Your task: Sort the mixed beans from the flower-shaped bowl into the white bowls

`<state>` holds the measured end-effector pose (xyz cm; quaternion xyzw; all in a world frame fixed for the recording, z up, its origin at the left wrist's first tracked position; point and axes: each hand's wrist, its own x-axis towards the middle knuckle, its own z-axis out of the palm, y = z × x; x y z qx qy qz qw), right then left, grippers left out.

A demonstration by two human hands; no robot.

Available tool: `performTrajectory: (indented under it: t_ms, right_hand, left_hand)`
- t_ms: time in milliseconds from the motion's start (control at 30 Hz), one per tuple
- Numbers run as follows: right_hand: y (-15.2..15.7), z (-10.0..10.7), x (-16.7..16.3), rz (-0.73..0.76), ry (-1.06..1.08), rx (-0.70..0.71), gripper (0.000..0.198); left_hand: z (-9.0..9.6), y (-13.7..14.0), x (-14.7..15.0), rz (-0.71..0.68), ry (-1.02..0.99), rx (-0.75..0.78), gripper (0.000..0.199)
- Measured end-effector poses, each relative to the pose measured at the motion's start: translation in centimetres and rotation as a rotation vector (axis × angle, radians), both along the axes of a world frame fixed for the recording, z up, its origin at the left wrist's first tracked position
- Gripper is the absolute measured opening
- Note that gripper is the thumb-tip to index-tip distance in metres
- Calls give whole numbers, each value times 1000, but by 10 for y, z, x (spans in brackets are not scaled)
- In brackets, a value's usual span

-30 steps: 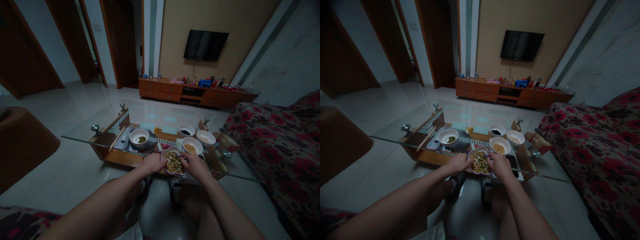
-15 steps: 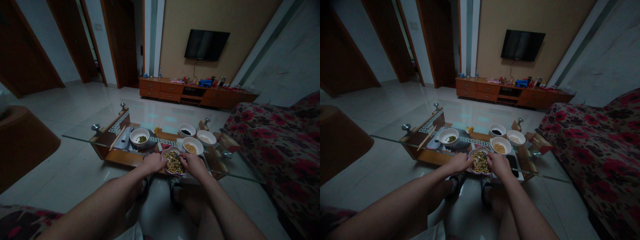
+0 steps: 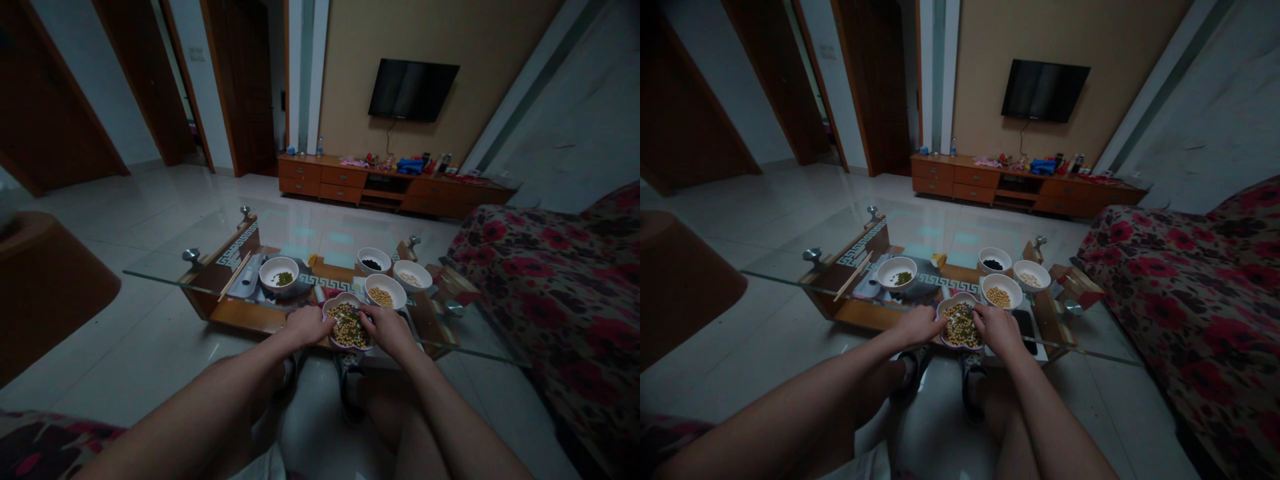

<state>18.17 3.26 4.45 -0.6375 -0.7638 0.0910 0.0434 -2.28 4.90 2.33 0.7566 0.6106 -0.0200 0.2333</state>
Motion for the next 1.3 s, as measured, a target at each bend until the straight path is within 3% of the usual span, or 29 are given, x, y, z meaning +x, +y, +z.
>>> performTrajectory:
  t_ms: [133, 400, 533, 700, 1000, 1300]
  right_hand:
    - [-1, 4, 1, -54, 40, 81, 37]
    - [-4, 10, 10, -513, -3, 315, 41]
    - [-3, 10, 14, -593, 8, 346, 42]
    - [-2, 9, 14, -546, 20, 332, 42]
    - [-1, 1, 9, -154, 45, 78, 32]
    - [-1, 2, 3, -115, -31, -20, 34]
  left_hand:
    - [-3, 1, 0, 4, 0, 0, 58]
    - [-2, 1, 0, 6, 20, -6, 59]
    - [-1, 0, 0, 1, 13, -5, 59]
    - [-3, 1, -1, -5, 6, 5, 57]
    - [-3, 0, -1, 6, -2, 29, 57]
    - [-5, 1, -1, 4, -2, 12, 62]
